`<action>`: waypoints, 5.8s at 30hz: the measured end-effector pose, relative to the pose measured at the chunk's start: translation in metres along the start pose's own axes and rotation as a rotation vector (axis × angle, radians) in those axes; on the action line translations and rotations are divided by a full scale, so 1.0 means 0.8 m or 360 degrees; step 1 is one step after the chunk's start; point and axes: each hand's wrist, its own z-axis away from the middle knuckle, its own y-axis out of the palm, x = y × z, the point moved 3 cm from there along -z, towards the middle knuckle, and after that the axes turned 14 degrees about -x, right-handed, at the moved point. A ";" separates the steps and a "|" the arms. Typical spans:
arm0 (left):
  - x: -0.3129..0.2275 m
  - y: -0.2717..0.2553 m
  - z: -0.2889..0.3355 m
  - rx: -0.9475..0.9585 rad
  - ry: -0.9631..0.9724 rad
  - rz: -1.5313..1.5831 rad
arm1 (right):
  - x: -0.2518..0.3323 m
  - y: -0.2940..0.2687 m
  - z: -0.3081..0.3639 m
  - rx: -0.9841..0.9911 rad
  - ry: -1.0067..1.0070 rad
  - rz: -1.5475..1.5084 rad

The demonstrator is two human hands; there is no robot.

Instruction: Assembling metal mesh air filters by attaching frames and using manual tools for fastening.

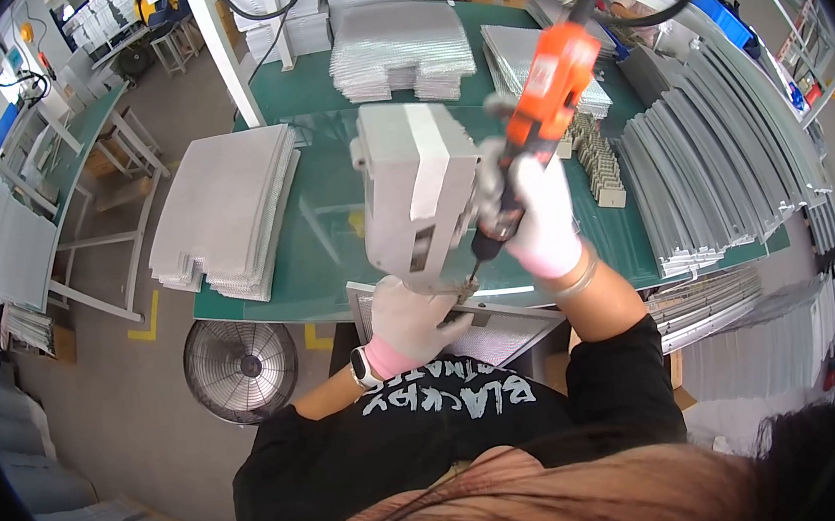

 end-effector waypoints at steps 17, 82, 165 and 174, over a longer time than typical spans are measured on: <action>-0.009 0.015 0.009 -0.0221 0.0142 0.0173 | -0.032 -0.034 0.029 -0.0054 -0.0097 -0.0180; 0.157 -0.043 0.165 0.0198 0.0023 -0.0613 | -0.231 -0.095 -0.004 0.0290 -0.0170 0.2421; 0.065 -0.076 -0.144 -0.1008 0.0775 0.0803 | -0.103 -0.279 0.141 -0.0902 -0.0742 0.2369; 0.118 -0.045 -0.173 -0.0907 0.0206 0.2942 | -0.080 -0.246 0.113 -0.0480 -0.0244 0.0940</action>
